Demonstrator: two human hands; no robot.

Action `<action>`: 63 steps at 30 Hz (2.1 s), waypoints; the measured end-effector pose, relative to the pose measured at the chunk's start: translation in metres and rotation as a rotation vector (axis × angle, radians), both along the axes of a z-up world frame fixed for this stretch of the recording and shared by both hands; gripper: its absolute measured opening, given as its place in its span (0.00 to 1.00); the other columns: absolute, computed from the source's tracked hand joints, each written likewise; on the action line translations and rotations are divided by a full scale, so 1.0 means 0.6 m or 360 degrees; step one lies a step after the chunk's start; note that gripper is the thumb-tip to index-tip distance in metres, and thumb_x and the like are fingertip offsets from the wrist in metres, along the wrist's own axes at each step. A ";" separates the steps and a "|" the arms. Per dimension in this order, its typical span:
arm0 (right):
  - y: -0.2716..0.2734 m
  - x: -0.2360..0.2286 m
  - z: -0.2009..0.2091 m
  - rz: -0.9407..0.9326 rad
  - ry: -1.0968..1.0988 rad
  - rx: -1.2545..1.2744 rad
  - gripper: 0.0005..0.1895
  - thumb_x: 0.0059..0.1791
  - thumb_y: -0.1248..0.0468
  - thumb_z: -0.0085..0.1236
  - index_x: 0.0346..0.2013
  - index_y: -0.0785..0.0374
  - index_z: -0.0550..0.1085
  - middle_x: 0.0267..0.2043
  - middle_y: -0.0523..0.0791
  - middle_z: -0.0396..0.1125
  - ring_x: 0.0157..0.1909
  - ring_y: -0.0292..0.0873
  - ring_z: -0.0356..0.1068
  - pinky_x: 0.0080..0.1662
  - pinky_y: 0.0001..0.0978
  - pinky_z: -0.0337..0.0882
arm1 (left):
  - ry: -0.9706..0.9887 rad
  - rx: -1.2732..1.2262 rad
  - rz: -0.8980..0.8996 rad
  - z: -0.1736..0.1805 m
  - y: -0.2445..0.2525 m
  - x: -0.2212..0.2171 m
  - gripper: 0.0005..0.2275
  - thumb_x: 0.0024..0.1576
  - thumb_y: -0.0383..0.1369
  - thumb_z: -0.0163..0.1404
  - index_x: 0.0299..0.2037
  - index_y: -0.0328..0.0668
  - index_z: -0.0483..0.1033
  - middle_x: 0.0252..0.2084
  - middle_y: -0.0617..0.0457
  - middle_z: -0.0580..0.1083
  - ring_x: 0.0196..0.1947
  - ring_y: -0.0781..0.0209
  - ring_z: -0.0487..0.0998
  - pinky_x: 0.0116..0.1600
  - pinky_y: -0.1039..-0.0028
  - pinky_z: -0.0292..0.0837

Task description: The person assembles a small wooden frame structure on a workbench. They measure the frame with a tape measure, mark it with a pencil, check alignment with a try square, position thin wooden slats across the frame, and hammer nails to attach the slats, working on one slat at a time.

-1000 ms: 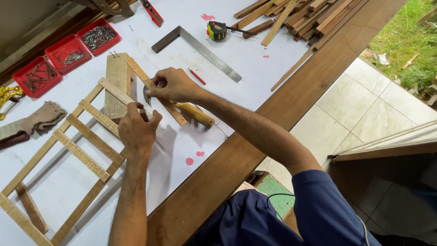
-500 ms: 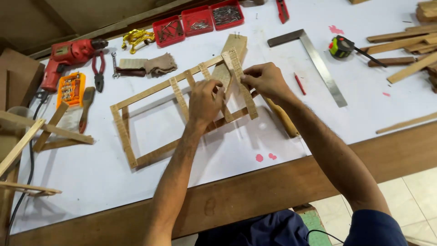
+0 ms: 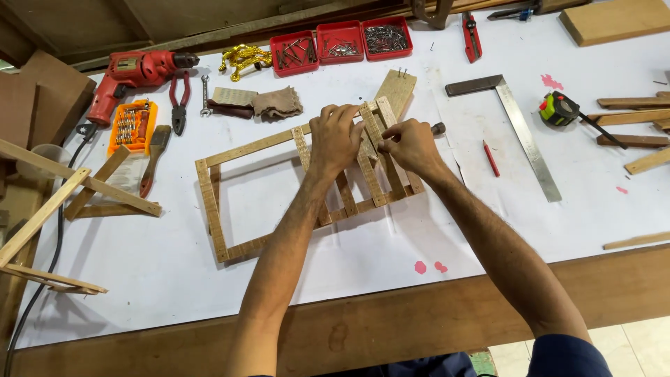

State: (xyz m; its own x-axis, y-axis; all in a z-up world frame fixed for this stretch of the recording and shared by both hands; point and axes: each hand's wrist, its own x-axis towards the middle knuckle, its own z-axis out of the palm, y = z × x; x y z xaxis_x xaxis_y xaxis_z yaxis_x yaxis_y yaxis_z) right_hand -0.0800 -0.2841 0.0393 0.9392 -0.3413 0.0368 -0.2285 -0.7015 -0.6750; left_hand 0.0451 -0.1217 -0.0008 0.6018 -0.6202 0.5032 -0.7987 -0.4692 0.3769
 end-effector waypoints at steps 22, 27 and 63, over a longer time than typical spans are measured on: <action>-0.009 -0.022 0.008 0.0099 0.0052 -0.0263 0.20 0.45 0.52 0.71 0.42 0.63 0.82 0.34 0.52 0.77 0.27 0.44 0.76 0.29 0.37 0.76 | 0.0161 -0.0093 -0.0082 -0.024 -0.043 0.049 0.17 0.59 0.42 0.55 0.53 0.44 0.80 0.51 0.51 0.79 0.49 0.57 0.76 0.53 0.59 0.64; -0.012 -0.020 0.001 0.0133 0.0128 -0.0150 0.19 0.45 0.51 0.70 0.40 0.62 0.83 0.35 0.50 0.78 0.29 0.42 0.77 0.30 0.34 0.77 | 0.0156 -0.0117 -0.0079 -0.008 -0.039 0.040 0.16 0.58 0.42 0.56 0.52 0.45 0.80 0.50 0.51 0.80 0.49 0.57 0.76 0.52 0.59 0.64; -0.045 -0.004 0.064 -0.0030 0.0059 0.0013 0.16 0.51 0.53 0.64 0.38 0.66 0.82 0.32 0.50 0.77 0.26 0.43 0.76 0.30 0.33 0.77 | 0.0163 -0.0143 -0.0197 0.043 -0.050 0.064 0.17 0.59 0.41 0.56 0.54 0.43 0.79 0.53 0.46 0.79 0.56 0.51 0.74 0.60 0.52 0.62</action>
State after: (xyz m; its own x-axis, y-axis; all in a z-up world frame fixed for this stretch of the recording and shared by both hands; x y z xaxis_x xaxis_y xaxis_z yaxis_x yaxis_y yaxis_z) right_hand -0.0822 -0.3111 0.0779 0.9334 -0.3588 -0.0008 -0.2664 -0.6914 -0.6716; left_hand 0.0832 -0.1516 0.0252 0.5743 -0.6483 0.4999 -0.8036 -0.3303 0.4951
